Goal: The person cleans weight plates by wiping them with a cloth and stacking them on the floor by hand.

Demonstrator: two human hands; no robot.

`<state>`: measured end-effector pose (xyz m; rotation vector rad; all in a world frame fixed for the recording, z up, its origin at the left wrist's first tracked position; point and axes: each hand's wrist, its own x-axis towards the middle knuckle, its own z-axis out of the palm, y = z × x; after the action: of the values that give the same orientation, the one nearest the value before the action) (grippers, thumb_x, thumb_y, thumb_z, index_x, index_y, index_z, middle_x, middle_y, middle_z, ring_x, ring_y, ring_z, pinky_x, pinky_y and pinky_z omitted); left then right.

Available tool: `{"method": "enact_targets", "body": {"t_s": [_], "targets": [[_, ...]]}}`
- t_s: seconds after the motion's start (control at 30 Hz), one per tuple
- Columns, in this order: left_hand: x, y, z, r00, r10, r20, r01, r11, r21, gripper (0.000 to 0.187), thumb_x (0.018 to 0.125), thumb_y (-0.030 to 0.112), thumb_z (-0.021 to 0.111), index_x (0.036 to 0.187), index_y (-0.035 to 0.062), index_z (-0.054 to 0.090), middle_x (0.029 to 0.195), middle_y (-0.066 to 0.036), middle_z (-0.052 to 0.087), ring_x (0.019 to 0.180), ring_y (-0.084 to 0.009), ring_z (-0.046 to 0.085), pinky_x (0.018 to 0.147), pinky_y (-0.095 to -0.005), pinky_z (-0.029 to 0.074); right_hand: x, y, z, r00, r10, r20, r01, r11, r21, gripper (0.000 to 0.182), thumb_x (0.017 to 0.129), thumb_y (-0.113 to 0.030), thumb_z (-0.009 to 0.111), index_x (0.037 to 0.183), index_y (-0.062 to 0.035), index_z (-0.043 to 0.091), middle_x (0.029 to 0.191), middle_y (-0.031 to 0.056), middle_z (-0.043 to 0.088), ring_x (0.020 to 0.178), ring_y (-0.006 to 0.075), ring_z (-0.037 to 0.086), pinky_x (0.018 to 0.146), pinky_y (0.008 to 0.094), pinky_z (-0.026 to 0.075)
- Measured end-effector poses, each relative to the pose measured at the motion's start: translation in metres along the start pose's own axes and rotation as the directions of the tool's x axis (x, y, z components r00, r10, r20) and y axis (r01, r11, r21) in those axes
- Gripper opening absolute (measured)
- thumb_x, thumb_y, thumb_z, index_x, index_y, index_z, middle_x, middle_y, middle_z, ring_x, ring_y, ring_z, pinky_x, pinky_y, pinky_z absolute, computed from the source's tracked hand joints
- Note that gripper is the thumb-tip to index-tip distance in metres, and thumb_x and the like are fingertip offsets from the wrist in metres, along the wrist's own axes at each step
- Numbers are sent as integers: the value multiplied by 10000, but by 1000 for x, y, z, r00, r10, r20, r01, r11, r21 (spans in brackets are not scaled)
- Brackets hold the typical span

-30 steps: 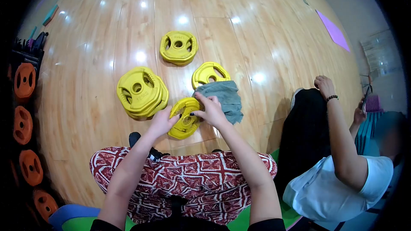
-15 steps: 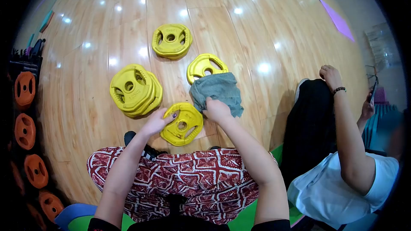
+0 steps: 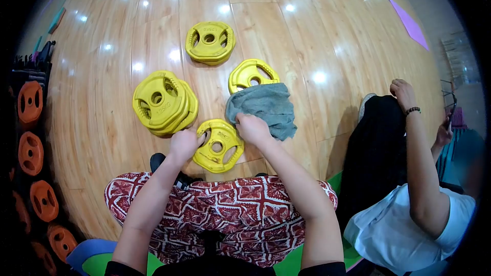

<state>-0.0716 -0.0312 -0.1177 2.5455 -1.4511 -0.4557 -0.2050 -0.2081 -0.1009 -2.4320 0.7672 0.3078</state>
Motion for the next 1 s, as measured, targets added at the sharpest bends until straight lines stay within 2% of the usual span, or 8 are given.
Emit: {"method": "enact_targets", "body": {"t_s": [0.1,0.27,0.4,0.53,0.73,0.8,0.83,1.0], "targets": [[0,-1,3,998,32,-55,-31,999,25,439,784,423,518,656,6,565,533,-163,558,503,-293,584,480,-378,485,1,5,-3,998,-61,-20,63,993,100,171,740,-133,503,867,-33,559,824,189,597,793,341,574,696,421,454],[5,-1,9,1000,11,-25,-8,995,104,423,769,437,537,649,35,587,546,-127,577,508,-257,596,477,-344,486,-1,16,-11,980,-84,180,73,995,67,187,765,-149,493,893,-36,570,840,196,593,796,348,569,704,421,452],[7,5,18,996,-84,-21,86,982,167,418,762,459,543,650,61,606,565,-107,596,528,-235,609,492,-329,492,-6,7,8,988,-130,77,121,986,117,180,783,-168,492,908,-49,539,842,187,591,781,342,570,689,431,450],[9,10,14,991,-131,38,121,973,197,411,767,453,540,642,67,606,564,-109,598,531,-229,612,498,-321,496,-7,-5,13,987,-154,53,155,988,-21,190,815,-227,493,939,-91,445,831,161,582,759,342,569,640,454,443],[-9,45,-10,983,-186,8,184,977,111,439,755,441,559,860,15,567,667,-115,582,644,-250,598,521,-338,497,10,-2,21,990,-141,-30,144,979,143,201,818,-267,504,922,-101,460,786,168,589,736,348,568,633,454,439],[-23,58,-3,991,-112,-69,114,993,28,581,699,467,601,1030,-1,508,869,-105,529,850,-235,527,627,-333,501,19,-14,21,998,-27,-64,37,986,163,202,818,-273,508,901,-91,474,766,169,590,735,348,570,638,454,437],[-25,62,1,987,-161,-4,161,986,36,704,641,538,607,1092,11,481,945,-76,466,908,-209,450,706,-325,452,21,-15,18,998,-31,-59,40,986,164,202,818,-273,508,901,-91,474,766,169,590,735,348,570,638,454,437],[-31,57,36,976,-65,-207,91,989,119,757,604,598,583,1093,29,481,897,-70,471,833,-202,443,686,-332,342,17,-8,19,994,-94,-46,96,995,22,182,841,-260,453,864,-81,477,764,155,596,727,334,577,613,446,452]]}}
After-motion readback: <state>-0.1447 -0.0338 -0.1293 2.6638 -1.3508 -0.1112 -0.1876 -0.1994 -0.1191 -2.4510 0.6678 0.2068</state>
